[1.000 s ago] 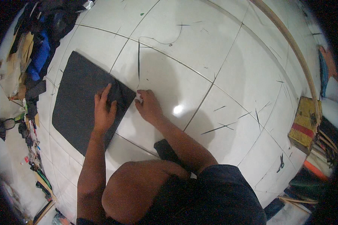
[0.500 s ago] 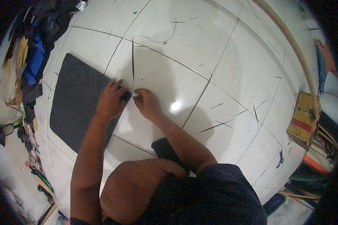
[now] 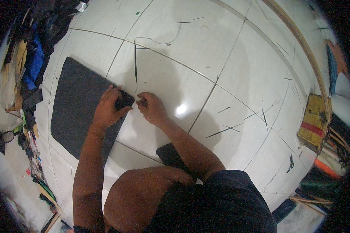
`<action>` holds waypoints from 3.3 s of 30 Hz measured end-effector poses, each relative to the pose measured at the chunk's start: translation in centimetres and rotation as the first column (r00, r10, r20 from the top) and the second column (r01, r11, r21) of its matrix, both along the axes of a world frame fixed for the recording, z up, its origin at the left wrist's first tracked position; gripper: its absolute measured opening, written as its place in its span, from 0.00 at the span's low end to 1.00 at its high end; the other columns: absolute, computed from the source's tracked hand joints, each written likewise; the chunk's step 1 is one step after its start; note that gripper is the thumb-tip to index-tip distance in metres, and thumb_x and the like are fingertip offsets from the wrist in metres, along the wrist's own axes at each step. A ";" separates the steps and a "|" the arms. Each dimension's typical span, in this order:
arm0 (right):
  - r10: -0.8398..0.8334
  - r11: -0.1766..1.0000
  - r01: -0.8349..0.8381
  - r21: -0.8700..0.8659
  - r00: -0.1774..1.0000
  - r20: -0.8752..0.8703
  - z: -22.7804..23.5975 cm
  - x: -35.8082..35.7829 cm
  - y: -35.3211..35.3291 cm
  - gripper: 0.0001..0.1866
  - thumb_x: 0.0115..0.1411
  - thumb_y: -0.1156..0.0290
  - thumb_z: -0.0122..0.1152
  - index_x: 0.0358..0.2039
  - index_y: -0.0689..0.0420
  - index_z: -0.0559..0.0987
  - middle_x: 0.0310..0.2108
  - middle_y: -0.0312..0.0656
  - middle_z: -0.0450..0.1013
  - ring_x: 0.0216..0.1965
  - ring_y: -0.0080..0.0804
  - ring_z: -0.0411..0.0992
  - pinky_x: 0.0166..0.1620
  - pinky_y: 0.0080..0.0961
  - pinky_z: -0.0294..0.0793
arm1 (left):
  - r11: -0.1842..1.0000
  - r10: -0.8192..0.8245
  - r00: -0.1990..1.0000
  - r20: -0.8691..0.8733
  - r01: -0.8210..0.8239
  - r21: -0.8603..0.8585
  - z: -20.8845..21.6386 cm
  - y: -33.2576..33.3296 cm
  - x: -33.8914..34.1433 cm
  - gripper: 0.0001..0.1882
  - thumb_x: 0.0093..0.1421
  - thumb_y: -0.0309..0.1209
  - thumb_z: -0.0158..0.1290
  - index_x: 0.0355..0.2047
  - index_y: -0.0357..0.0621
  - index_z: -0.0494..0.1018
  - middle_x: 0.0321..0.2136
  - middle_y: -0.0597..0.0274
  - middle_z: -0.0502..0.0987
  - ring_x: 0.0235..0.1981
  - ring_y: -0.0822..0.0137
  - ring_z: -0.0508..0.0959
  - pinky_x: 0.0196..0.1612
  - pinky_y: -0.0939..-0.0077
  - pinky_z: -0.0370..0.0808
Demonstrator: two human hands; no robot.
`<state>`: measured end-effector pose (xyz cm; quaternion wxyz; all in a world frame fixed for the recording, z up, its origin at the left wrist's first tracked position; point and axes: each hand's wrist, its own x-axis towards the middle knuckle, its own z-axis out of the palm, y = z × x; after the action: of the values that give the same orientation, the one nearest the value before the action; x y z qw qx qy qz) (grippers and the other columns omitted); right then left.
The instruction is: The person folds a large black sheet of material on the floor and stacks it with other folded pieces. Then the person sweeps the tiled floor with a broom, moving debris toward a corner.
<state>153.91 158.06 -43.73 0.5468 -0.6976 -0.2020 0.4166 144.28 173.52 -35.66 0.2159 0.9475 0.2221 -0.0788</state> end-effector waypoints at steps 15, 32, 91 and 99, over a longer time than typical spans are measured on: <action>-0.015 1.000 0.012 0.018 0.986 0.167 -1.3 -0.4 0.0 0.11 0.55 0.71 0.58 0.39 0.61 0.74 0.29 0.48 0.73 0.31 0.39 0.75 0.37 0.33 0.74 | 0.954 -0.166 0.980 -0.107 0.187 0.232 -1.0 0.8 0.0 0.17 0.57 0.31 0.49 0.47 0.58 0.74 0.56 0.68 0.67 0.62 0.60 0.58 0.66 0.49 0.46; 0.027 0.998 -0.025 -0.054 0.999 0.022 0.2 -0.1 0.0 0.12 0.58 0.72 0.57 0.42 0.60 0.73 0.27 0.38 0.72 0.24 0.22 0.72 0.21 0.21 0.74 | 0.997 0.006 0.986 0.165 0.007 -0.077 0.3 2.9 -2.7 0.10 0.52 0.30 0.56 0.35 0.42 0.73 0.48 0.54 0.73 0.54 0.51 0.67 0.58 0.60 0.63; 0.650 0.562 -0.781 -0.273 0.213 0.730 2.9 4.5 6.7 0.15 0.49 0.62 0.65 0.39 0.49 0.81 0.44 0.38 0.70 0.49 0.36 0.66 0.50 0.30 0.69 | 0.756 0.655 0.702 0.281 -0.618 -0.216 -1.8 -2.6 -11.8 0.25 0.58 0.23 0.49 0.56 0.49 0.59 0.48 0.49 0.68 0.54 0.52 0.67 0.56 0.64 0.64; 0.685 0.523 -0.806 -0.277 0.205 0.700 4.9 3.9 9.7 0.11 0.52 0.61 0.62 0.32 0.53 0.79 0.34 0.39 0.74 0.44 0.41 0.68 0.47 0.38 0.69 | 0.803 0.591 0.783 0.193 -0.549 -0.233 -2.5 -1.5 -12.9 0.06 0.56 0.24 0.50 0.32 0.43 0.77 0.40 0.54 0.65 0.41 0.59 0.68 0.48 0.71 0.67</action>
<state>157.82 167.77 -38.80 0.1914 -0.5698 -0.7458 0.2872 131.39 171.99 -38.17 0.3336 0.8164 0.4617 0.0952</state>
